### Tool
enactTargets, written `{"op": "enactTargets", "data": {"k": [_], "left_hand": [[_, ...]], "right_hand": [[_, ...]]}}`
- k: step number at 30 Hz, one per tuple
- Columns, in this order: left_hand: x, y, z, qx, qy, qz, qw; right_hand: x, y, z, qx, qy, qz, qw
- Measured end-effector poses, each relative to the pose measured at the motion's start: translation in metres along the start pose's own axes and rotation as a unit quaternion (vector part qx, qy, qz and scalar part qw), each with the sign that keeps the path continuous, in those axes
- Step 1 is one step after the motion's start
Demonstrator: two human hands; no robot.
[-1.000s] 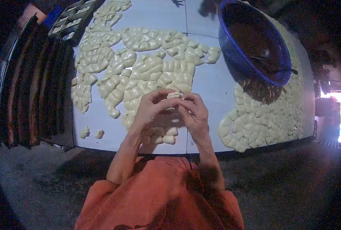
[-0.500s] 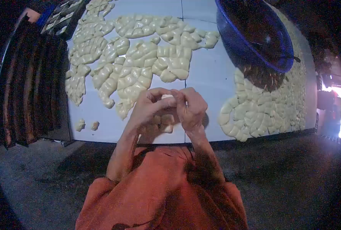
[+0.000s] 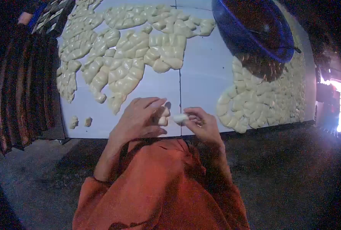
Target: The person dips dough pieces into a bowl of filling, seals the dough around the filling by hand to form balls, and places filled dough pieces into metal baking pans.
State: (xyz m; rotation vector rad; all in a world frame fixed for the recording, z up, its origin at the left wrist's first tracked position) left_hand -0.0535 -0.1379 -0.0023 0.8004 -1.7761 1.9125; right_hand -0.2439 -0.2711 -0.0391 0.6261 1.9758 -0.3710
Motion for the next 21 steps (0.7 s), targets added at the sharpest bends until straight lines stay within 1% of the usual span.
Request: {"op": "enactTargets", "data": {"k": [1,2,4,5,6,8,9,10,11,12,13,14,16,17,19,20,21], "left_hand": [[0.003,0.004,0.002,-0.007,0.018,0.028,0.999],[0.003,0.008,0.004,-0.009,0.021,0.027,0.999],[-0.003,0.023,0.006,-0.013,0.004,0.039,0.999],[-0.002,0.025,0.006,0.018,0.000,0.028,0.999],[-0.001,0.028,0.006,0.017,-0.001,0.027,0.999],[0.000,0.026,0.006,0.046,0.001,0.020,0.999],[0.000,0.029,0.007,0.032,-0.005,0.030,0.999],[0.002,0.029,0.006,0.060,0.004,0.024,0.998],[0.002,0.029,0.004,0.088,0.008,0.024,0.996],[0.001,0.034,0.003,0.056,0.000,0.025,0.998],[-0.001,0.036,-0.002,0.080,-0.001,0.010,0.997],[-0.001,0.031,-0.003,0.048,-0.013,0.017,0.999],[0.003,0.020,-0.015,0.089,0.009,0.046,0.995],[0.001,0.011,-0.026,0.093,-0.003,0.054,0.994],[-0.003,-0.018,-0.055,0.193,-0.046,0.017,0.980],[-0.012,-0.029,-0.078,0.236,-0.114,0.034,0.964],[-0.026,-0.043,-0.107,0.276,-0.180,0.050,0.943]], "right_hand": [[0.006,0.005,0.003,-0.021,-0.022,-0.027,0.999],[0.011,0.007,0.006,-0.018,-0.021,-0.026,0.999],[0.009,0.018,0.008,-0.033,-0.071,-0.170,0.982],[0.005,0.020,0.006,-0.023,-0.081,-0.164,0.983],[0.000,0.023,0.003,-0.023,-0.080,-0.164,0.983],[-0.012,0.027,-0.002,0.019,-0.093,-0.230,0.969],[-0.013,0.028,-0.003,0.041,-0.130,-0.254,0.958],[-0.011,0.031,-0.005,0.030,-0.135,-0.249,0.959],[-0.011,0.030,-0.006,0.077,-0.164,-0.312,0.933],[-0.011,0.031,-0.006,0.120,-0.194,-0.368,0.901],[-0.007,0.033,-0.005,0.105,-0.215,-0.363,0.901],[-0.002,0.033,-0.002,0.089,-0.238,-0.356,0.899],[0.006,0.030,-0.004,0.084,-0.202,-0.391,0.894],[0.000,0.032,-0.005,0.096,-0.217,-0.394,0.888],[-0.016,0.032,-0.006,0.130,-0.263,-0.386,0.875],[-0.020,0.035,-0.007,0.123,-0.268,-0.387,0.874],[-0.024,0.036,-0.007,0.149,-0.248,-0.339,0.895]]}}
Point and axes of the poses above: each hand's wrist, its own z-axis towards the middle knuckle, its own y-axis out of the palm, x = y × z, the point moved 5 cm from there along z, towards the middle knuckle, and after that the axes turned 4 degrees about z, right-handed, at the moved point
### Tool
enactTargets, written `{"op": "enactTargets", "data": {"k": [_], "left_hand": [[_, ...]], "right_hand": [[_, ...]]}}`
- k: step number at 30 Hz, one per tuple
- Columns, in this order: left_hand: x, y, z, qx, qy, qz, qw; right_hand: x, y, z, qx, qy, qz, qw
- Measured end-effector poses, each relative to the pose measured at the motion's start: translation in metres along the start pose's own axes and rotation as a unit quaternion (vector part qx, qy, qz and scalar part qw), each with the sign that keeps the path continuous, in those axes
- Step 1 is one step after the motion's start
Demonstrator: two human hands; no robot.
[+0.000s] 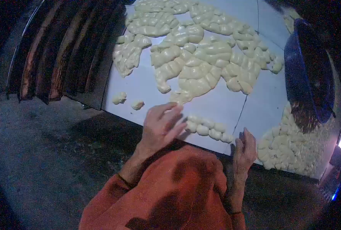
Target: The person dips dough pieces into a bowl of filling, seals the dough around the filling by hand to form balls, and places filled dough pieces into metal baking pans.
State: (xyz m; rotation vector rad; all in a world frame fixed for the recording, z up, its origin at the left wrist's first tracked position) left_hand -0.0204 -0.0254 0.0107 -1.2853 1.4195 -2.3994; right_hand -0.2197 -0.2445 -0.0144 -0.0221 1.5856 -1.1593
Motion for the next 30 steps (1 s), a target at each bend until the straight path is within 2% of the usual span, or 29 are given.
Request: {"op": "enactTargets", "data": {"k": [1,2,3,4,5,7,9,10,11,12,13,15,17,18,19,20,21,22,23,25,27,28,29,30], "left_hand": [[-0.022,-0.019,-0.010,0.053,-0.060,0.045,0.996],[-0.045,-0.039,-0.021,0.112,-0.077,0.103,0.985],[-0.062,-0.060,-0.029,0.145,-0.172,0.109,0.968],[-0.089,-0.076,-0.038,0.156,-0.200,0.115,0.961],[-0.102,-0.087,-0.043,0.161,-0.210,0.211,0.941],[-0.126,-0.100,-0.047,0.147,-0.215,0.240,0.935],[-0.149,-0.099,-0.048,0.082,-0.211,0.168,0.959],[-0.150,-0.101,-0.043,0.085,-0.230,0.126,0.961],[-0.152,-0.103,-0.042,0.090,-0.233,0.127,0.960],[-0.158,-0.102,-0.044,0.097,-0.277,0.046,0.955],[-0.161,-0.101,-0.045,0.102,-0.317,-0.035,0.942],[-0.151,-0.099,-0.050,0.101,-0.349,-0.080,0.928],[-0.146,-0.081,-0.062,0.088,-0.403,-0.344,0.843],[-0.135,-0.074,-0.059,0.100,-0.370,-0.429,0.818],[-0.128,-0.063,-0.061,0.083,-0.365,-0.493,0.786],[-0.120,-0.053,-0.061,0.086,-0.378,-0.537,0.749],[-0.113,-0.046,-0.061,0.090,-0.390,-0.580,0.709],[-0.110,-0.046,-0.062,0.075,-0.424,-0.568,0.701],[-0.107,-0.047,-0.058,0.072,-0.421,-0.570,0.701],[-0.101,-0.057,-0.048,0.055,-0.392,-0.322,0.860],[-0.098,-0.058,-0.038,0.085,-0.385,-0.299,0.869],[-0.097,-0.058,-0.032,0.044,-0.357,-0.310,0.880],[-0.095,-0.058,-0.025,0.004,-0.329,-0.320,0.889],[-0.092,-0.056,-0.020,-0.025,-0.357,-0.397,0.845]], "right_hand": [[-0.001,-0.002,0.003,0.026,0.040,0.042,0.998],[-0.011,0.001,0.006,-0.004,0.069,0.031,0.997],[-0.026,0.008,0.011,-0.006,0.065,0.031,0.997],[-0.049,0.024,0.019,-0.050,-0.013,0.055,0.997],[-0.072,0.042,0.026,-0.094,-0.091,0.077,0.988],[-0.118,0.082,0.040,-0.163,-0.231,0.066,0.957],[-0.150,0.124,0.044,-0.242,-0.269,0.076,0.929],[-0.159,0.141,0.047,-0.244,-0.275,0.077,0.927],[-0.165,0.160,0.048,-0.291,-0.257,0.134,0.912],[-0.171,0.177,0.047,-0.337,-0.237,0.188,0.892],[-0.179,0.189,0.047,-0.341,-0.239,0.187,0.890],[-0.187,0.203,0.052,-0.295,-0.153,0.290,0.897],[-0.200,0.206,0.052,-0.286,-0.184,0.269,0.901],[-0.194,0.218,0.047,-0.341,-0.099,0.313,0.881],[-0.188,0.226,0.043,-0.390,-0.013,0.354,0.850],[-0.187,0.227,0.043,-0.402,0.019,0.354,0.844],[-0.186,0.224,0.045,-0.400,0.018,0.352,0.846],[-0.184,0.217,0.049,-0.364,0.000,0.349,0.863],[-0.183,0.209,0.053,-0.326,-0.017,0.347,0.879],[-0.180,0.197,0.059,-0.307,-0.007,0.301,0.903],[-0.186,0.185,0.063,-0.331,-0.038,0.281,0.900],[-0.186,0.182,0.064,-0.297,-0.104,0.268,0.911],[-0.187,0.177,0.066,-0.293,-0.103,0.268,0.912],[-0.186,0.174,0.067,-0.326,-0.062,0.252,0.909]]}}
Point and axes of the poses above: each hand's wrist, its own z-axis towards the middle knuckle, its own y-axis out of the palm, x = y × z, the point moved 5 cm from there along z, towards the middle knuckle, and after that the axes turned 4 degrees about z, right-handed, at the moved point
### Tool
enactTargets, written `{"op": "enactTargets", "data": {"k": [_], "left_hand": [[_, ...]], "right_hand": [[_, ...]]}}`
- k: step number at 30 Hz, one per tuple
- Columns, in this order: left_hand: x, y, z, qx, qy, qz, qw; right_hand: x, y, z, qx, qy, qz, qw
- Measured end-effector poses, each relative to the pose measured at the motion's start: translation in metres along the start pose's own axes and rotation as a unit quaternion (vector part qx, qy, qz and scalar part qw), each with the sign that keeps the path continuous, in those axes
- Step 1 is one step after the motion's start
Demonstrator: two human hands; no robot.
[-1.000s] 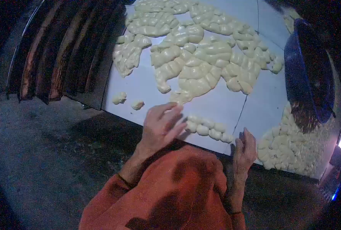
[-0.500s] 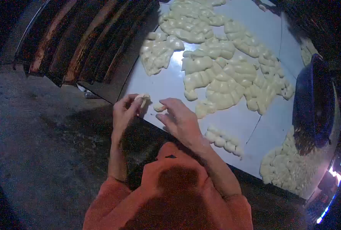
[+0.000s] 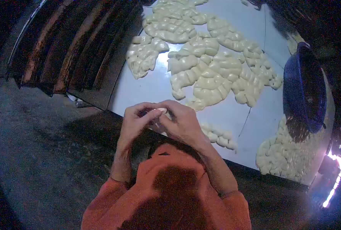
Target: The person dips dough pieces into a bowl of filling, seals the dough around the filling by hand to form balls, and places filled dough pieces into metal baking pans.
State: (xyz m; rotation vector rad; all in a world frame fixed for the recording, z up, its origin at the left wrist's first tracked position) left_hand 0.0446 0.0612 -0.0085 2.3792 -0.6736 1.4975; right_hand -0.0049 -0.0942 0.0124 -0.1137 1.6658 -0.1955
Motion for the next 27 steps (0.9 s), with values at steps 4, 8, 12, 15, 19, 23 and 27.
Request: {"op": "enactTargets", "data": {"k": [4,8,12,15,19,23,27], "left_hand": [[-0.002,-0.001,0.004,-0.035,0.001,0.011,0.999],[-0.012,0.003,0.001,-0.002,-0.034,-0.037,0.999],[-0.014,0.016,0.000,-0.037,-0.016,-0.078,0.996],[0.002,0.028,-0.005,-0.036,0.025,-0.053,0.998],[-0.009,0.026,-0.005,-0.053,-0.029,-0.040,0.997],[-0.013,0.017,-0.007,-0.013,-0.030,-0.067,0.997],[-0.021,0.021,-0.007,-0.018,-0.011,-0.125,0.992]], "right_hand": [[0.015,-0.011,-0.011,0.000,0.070,0.099,0.993],[0.027,-0.018,-0.019,0.012,0.144,0.290,0.946],[0.036,-0.016,-0.019,-0.021,0.136,0.332,0.933],[0.026,-0.010,-0.019,-0.049,0.111,0.341,0.932],[0.028,-0.013,-0.022,-0.050,0.109,0.340,0.933],[0.038,-0.016,-0.027,-0.040,0.144,0.180,0.972],[0.034,-0.015,-0.024,-0.001,0.015,0.193,0.981]]}}
Point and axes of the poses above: each hand's wrist, its own z-axis towards the middle knuckle, its own y-axis out of the palm, x = y × z, the point moved 5 cm from there along z, towards the middle knuckle, and after that the axes turned 4 degrees about z, right-handed, at the moved point
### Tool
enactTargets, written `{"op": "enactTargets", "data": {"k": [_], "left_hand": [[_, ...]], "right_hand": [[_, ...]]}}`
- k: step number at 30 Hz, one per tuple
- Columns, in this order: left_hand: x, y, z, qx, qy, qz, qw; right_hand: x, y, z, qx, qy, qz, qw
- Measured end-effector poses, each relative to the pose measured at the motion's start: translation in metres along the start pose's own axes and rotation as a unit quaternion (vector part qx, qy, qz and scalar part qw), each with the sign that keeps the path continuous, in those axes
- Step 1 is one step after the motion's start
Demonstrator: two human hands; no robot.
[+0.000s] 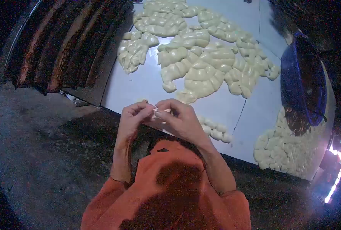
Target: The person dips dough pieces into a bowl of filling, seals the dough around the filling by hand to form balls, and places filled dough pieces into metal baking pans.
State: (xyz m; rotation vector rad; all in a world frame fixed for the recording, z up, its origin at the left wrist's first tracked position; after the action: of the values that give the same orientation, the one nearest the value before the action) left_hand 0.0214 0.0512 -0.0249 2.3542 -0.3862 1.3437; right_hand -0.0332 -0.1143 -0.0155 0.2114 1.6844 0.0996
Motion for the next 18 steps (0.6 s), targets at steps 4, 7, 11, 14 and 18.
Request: {"op": "enactTargets", "data": {"k": [4,7,11,14,18], "left_hand": [[0.004,0.005,-0.005,0.004,-0.009,0.058,0.998],[0.006,-0.002,-0.013,0.024,-0.016,0.110,0.994],[0.021,-0.039,-0.015,0.177,0.031,0.130,0.975],[0.025,-0.047,-0.011,0.210,0.044,0.232,0.949],[-0.012,-0.027,0.013,0.073,0.243,0.661,0.706]], "right_hand": [[-0.015,0.003,-0.003,0.040,0.025,-0.095,0.994],[-0.027,0.004,-0.013,-0.108,0.050,-0.261,0.958],[-0.035,-0.003,-0.043,-0.263,0.087,-0.094,0.956],[-0.023,-0.044,-0.054,-0.032,0.221,0.037,0.974],[-0.033,-0.071,-0.056,0.209,0.134,0.241,0.938]]}}
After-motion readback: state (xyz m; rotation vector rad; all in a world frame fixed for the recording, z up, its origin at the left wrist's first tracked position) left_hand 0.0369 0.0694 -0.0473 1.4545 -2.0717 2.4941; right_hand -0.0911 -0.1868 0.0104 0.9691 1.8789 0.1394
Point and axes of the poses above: each hand's wrist, its own z-axis towards the middle knuckle, its own y-axis out of the palm, x = y × z, the point moved 5 cm from there along z, towards the middle knuckle, and after that the axes turned 4 degrees about z, right-handed, at the moved point
